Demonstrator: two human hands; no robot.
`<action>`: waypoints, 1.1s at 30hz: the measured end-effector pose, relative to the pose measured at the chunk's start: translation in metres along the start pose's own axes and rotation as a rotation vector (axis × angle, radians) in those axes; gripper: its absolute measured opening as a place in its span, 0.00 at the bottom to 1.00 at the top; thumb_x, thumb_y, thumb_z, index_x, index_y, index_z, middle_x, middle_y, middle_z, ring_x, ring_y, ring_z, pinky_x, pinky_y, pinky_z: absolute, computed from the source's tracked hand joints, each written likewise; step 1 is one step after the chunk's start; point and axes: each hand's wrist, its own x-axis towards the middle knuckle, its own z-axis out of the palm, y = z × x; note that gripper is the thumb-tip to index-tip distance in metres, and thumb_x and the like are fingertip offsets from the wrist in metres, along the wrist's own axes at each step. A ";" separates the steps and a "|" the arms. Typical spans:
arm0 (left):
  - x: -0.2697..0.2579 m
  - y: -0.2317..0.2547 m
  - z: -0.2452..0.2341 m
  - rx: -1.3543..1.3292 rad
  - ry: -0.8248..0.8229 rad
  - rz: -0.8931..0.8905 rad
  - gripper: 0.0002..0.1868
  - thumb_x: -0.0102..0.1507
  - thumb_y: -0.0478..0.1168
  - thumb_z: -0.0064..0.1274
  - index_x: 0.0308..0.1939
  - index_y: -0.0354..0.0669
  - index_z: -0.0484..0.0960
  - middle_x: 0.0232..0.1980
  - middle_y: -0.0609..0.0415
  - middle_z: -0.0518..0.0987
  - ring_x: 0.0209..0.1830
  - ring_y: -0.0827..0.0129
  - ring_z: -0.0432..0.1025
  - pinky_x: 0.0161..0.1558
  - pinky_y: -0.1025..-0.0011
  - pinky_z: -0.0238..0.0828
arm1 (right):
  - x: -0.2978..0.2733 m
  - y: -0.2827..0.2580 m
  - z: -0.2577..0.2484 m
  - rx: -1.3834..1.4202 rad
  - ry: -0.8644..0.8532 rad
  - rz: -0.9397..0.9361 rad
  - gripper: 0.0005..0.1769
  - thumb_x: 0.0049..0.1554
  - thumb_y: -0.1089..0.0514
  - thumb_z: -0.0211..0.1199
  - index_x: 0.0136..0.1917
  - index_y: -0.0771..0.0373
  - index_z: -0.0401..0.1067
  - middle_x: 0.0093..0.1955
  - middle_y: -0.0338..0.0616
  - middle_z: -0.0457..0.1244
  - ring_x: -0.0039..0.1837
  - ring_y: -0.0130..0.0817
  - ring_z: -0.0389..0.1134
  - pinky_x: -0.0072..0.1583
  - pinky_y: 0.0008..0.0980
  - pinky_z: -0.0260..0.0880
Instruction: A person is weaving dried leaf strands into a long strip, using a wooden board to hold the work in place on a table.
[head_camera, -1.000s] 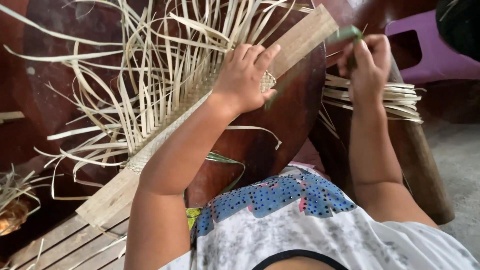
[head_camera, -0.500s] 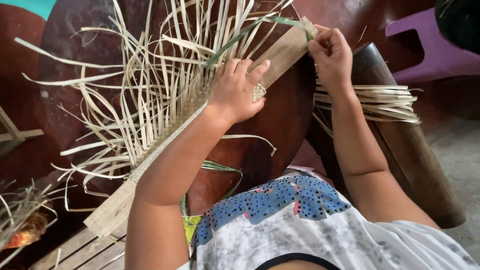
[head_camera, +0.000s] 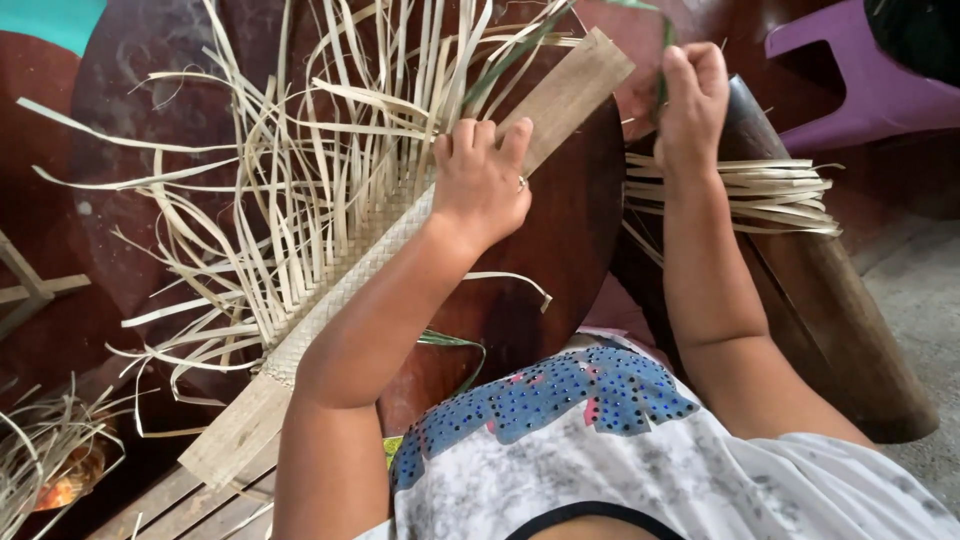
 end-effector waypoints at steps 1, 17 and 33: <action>0.001 -0.001 -0.001 0.002 0.002 -0.003 0.35 0.45 0.46 0.59 0.53 0.53 0.61 0.40 0.49 0.70 0.43 0.56 0.62 0.40 0.58 0.60 | -0.005 -0.006 0.004 0.001 -0.004 -0.001 0.07 0.64 0.61 0.50 0.42 0.59 0.58 0.33 0.42 0.60 0.31 0.31 0.61 0.32 0.25 0.63; -0.006 -0.003 -0.003 -0.020 0.102 0.028 0.35 0.44 0.46 0.59 0.54 0.53 0.63 0.41 0.52 0.68 0.45 0.57 0.63 0.41 0.58 0.61 | -0.081 0.008 0.034 -1.104 -0.379 -0.632 0.06 0.57 0.54 0.62 0.46 0.58 0.71 0.42 0.41 0.60 0.42 0.42 0.67 0.42 0.36 0.69; -0.012 0.003 0.009 -0.031 0.316 0.058 0.32 0.37 0.40 0.55 0.47 0.50 0.67 0.32 0.53 0.63 0.37 0.56 0.62 0.32 0.60 0.58 | -0.084 -0.053 0.034 -1.034 -0.648 -0.663 0.07 0.56 0.56 0.64 0.38 0.60 0.75 0.39 0.47 0.62 0.47 0.49 0.65 0.50 0.43 0.67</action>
